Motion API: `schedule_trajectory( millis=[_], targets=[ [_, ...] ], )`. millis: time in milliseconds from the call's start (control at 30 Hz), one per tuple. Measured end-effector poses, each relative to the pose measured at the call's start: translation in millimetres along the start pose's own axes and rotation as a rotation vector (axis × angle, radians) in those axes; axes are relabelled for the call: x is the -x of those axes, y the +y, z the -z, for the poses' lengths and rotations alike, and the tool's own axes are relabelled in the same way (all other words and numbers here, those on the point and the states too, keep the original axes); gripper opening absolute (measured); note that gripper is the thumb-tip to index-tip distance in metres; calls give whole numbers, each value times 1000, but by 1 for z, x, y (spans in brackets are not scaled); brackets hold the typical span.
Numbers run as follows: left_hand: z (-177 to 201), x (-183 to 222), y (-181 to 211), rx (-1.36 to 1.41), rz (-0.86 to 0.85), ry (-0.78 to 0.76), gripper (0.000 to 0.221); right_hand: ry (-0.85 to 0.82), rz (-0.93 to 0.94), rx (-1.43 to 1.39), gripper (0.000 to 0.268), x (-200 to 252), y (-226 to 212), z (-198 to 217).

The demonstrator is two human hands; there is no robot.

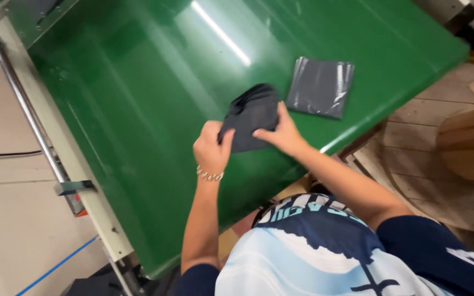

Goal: Folding flat plastic bags into smaller rectangles and stacking them in a storage crate.

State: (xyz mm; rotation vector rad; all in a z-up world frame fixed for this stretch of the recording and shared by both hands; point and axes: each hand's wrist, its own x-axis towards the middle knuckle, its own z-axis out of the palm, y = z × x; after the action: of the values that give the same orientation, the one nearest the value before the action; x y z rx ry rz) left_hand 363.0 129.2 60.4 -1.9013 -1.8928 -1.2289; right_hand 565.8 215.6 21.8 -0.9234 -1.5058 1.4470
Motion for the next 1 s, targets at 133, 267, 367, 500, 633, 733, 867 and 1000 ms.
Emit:
schedule_trajectory(
  millis=[133,267,367,500,633,733,867,1000],
  targets=[
    [-91,-39,54,14,165,-35,31,75,70,-56,79,-12,-15,99],
    [-179,-60,74,-61,384,-316,42,231,-74,328,86,-25,-29,157],
    [-218,-61,77,-132,366,-390,45,238,-136,429,83,-30,-26,179],
    [-240,-59,81,-269,403,-462,44,173,-215,566,88,-42,-8,192],
    [-241,-54,84,-338,401,-439,46,125,-243,629,86,-37,-16,191],
    [-246,-61,83,-403,312,-350,50,107,-226,634,87,-37,-15,193],
    [-253,-70,81,-294,454,-451,57,133,-271,709,89,-32,-12,189],
    [-264,-79,91,-103,521,-565,40,171,-210,1006,98,-28,-10,202]
  ],
)
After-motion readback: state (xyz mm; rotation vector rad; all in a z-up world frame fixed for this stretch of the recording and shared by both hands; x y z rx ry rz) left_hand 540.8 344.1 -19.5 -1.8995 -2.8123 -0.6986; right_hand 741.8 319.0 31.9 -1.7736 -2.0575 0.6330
